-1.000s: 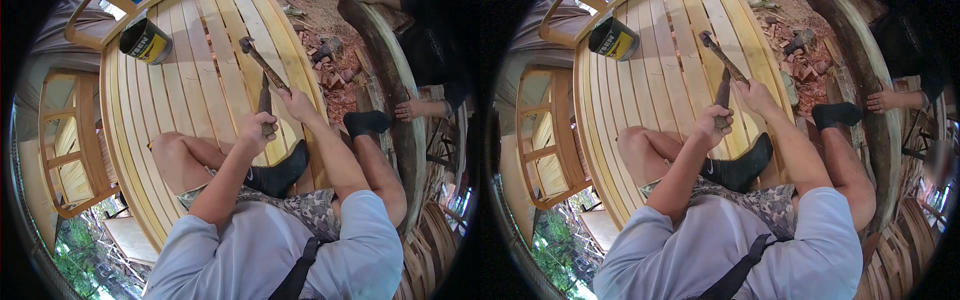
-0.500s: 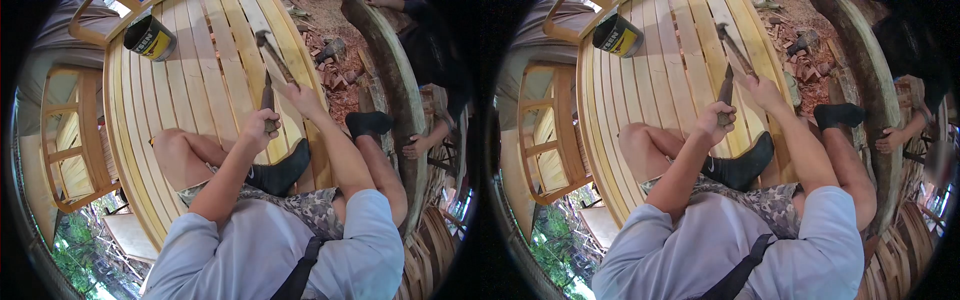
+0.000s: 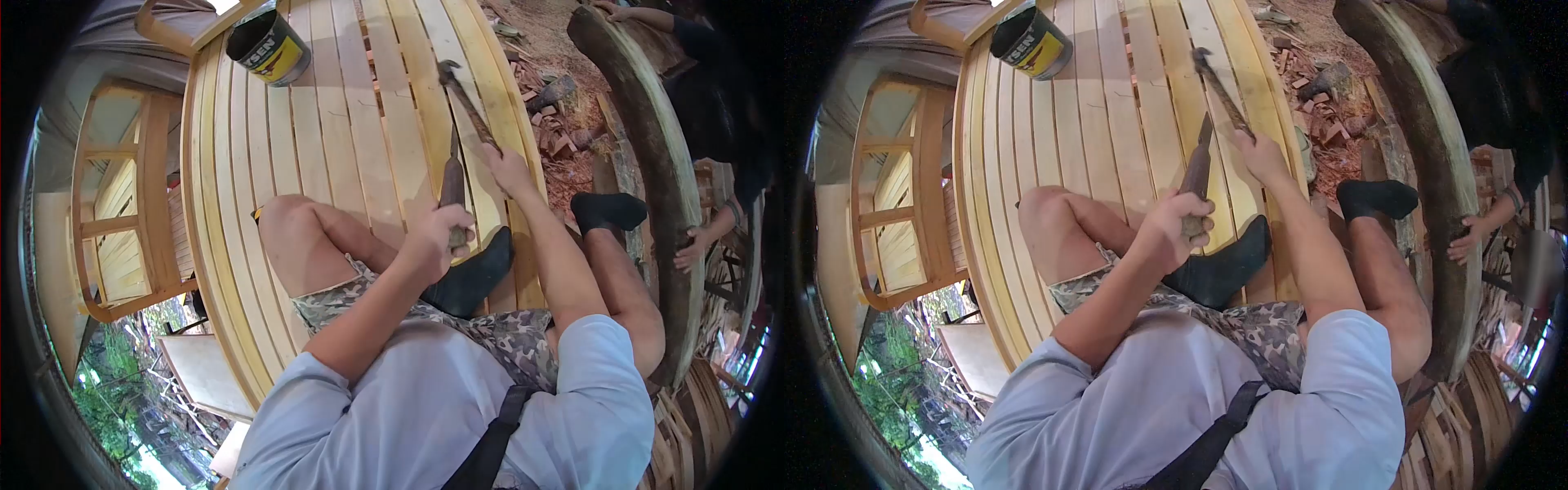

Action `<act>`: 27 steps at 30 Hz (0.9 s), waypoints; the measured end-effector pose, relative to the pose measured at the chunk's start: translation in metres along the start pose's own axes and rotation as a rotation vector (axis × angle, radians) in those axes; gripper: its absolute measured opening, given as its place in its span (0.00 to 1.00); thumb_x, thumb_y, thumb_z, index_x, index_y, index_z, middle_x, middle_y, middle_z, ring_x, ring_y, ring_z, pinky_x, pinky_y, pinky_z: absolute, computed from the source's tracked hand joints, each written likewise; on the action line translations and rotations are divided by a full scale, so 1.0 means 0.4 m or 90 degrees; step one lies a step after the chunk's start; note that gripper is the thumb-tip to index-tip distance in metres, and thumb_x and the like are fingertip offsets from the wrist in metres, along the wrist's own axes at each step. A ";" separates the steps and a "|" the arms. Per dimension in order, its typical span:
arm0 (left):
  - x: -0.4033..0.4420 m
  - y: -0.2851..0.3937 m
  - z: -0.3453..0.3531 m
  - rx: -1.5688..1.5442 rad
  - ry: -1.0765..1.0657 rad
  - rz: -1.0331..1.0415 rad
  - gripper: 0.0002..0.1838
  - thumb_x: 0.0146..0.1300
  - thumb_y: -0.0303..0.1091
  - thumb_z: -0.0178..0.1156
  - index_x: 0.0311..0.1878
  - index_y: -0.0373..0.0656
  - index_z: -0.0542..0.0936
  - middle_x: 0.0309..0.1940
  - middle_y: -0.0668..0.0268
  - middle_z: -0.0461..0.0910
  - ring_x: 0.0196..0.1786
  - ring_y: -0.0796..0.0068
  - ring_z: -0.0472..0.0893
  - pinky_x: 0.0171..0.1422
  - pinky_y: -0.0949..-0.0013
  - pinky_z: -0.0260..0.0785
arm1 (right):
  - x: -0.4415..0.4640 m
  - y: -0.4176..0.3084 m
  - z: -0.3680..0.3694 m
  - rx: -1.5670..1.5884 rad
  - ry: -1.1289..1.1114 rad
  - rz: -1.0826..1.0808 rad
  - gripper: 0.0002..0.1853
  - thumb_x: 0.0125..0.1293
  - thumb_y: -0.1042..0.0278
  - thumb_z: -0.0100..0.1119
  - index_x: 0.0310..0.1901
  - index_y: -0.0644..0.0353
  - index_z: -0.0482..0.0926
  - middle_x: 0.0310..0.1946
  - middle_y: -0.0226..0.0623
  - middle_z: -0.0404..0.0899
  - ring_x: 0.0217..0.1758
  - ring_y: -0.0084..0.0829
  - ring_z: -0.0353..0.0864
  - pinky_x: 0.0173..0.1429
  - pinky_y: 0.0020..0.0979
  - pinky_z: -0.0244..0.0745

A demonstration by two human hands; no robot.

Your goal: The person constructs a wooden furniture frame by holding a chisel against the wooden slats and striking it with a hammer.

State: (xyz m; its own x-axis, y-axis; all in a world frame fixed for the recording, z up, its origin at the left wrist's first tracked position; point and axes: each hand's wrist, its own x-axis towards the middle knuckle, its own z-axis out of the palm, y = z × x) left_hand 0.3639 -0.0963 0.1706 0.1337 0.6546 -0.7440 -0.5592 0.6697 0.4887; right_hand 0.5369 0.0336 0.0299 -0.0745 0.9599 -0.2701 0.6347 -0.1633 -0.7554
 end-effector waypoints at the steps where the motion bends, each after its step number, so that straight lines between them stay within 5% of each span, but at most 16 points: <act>1: -0.017 -0.002 -0.017 -0.002 0.003 0.003 0.13 0.54 0.27 0.61 0.43 0.44 0.70 0.31 0.66 0.75 0.30 0.71 0.76 0.28 0.69 0.63 | -0.006 0.011 0.000 0.000 -0.003 -0.004 0.31 0.71 0.41 0.54 0.43 0.71 0.81 0.34 0.61 0.84 0.43 0.58 0.85 0.49 0.47 0.77; 3: -0.035 -0.001 -0.058 -0.055 -0.038 0.029 0.16 0.53 0.26 0.61 0.45 0.43 0.70 0.32 0.65 0.75 0.31 0.71 0.76 0.28 0.68 0.63 | -0.008 0.026 -0.010 0.100 -0.069 0.181 0.32 0.70 0.40 0.54 0.43 0.72 0.81 0.34 0.61 0.84 0.43 0.57 0.85 0.50 0.46 0.76; 7: 0.032 0.002 -0.117 -0.018 0.012 0.071 0.19 0.51 0.25 0.61 0.47 0.41 0.69 0.33 0.64 0.75 0.30 0.71 0.75 0.28 0.67 0.64 | 0.034 0.126 0.020 -0.008 -0.009 0.028 0.31 0.69 0.41 0.57 0.42 0.71 0.81 0.36 0.60 0.83 0.45 0.55 0.84 0.51 0.45 0.76; 14: 0.077 0.021 -0.137 -0.019 -0.008 0.062 0.17 0.52 0.26 0.62 0.44 0.44 0.68 0.34 0.65 0.74 0.32 0.71 0.76 0.35 0.65 0.66 | 0.000 0.060 0.009 -0.063 -0.028 0.057 0.30 0.68 0.42 0.58 0.42 0.71 0.82 0.36 0.60 0.83 0.44 0.56 0.84 0.50 0.45 0.75; 17: 0.088 0.009 -0.134 -0.028 0.062 0.066 0.11 0.53 0.25 0.60 0.40 0.42 0.72 0.30 0.65 0.75 0.29 0.73 0.75 0.29 0.69 0.64 | 0.001 0.068 0.012 -0.032 -0.026 0.060 0.30 0.68 0.42 0.59 0.39 0.71 0.81 0.33 0.58 0.83 0.42 0.54 0.84 0.48 0.45 0.75; 27: 0.095 0.022 -0.213 -0.075 -0.032 0.023 0.14 0.55 0.27 0.58 0.45 0.41 0.71 0.34 0.66 0.76 0.31 0.76 0.73 0.29 0.72 0.63 | -0.006 0.071 0.018 0.017 -0.014 0.087 0.30 0.69 0.40 0.59 0.34 0.68 0.78 0.23 0.44 0.79 0.28 0.40 0.82 0.38 0.42 0.75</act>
State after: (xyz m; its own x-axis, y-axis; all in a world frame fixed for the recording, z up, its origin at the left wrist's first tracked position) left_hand 0.2944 -0.0954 0.1079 0.1512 0.6959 -0.7021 -0.6559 0.6020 0.4554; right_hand 0.5494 0.0250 0.0048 -0.0063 0.9234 -0.3838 0.6190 -0.2979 -0.7267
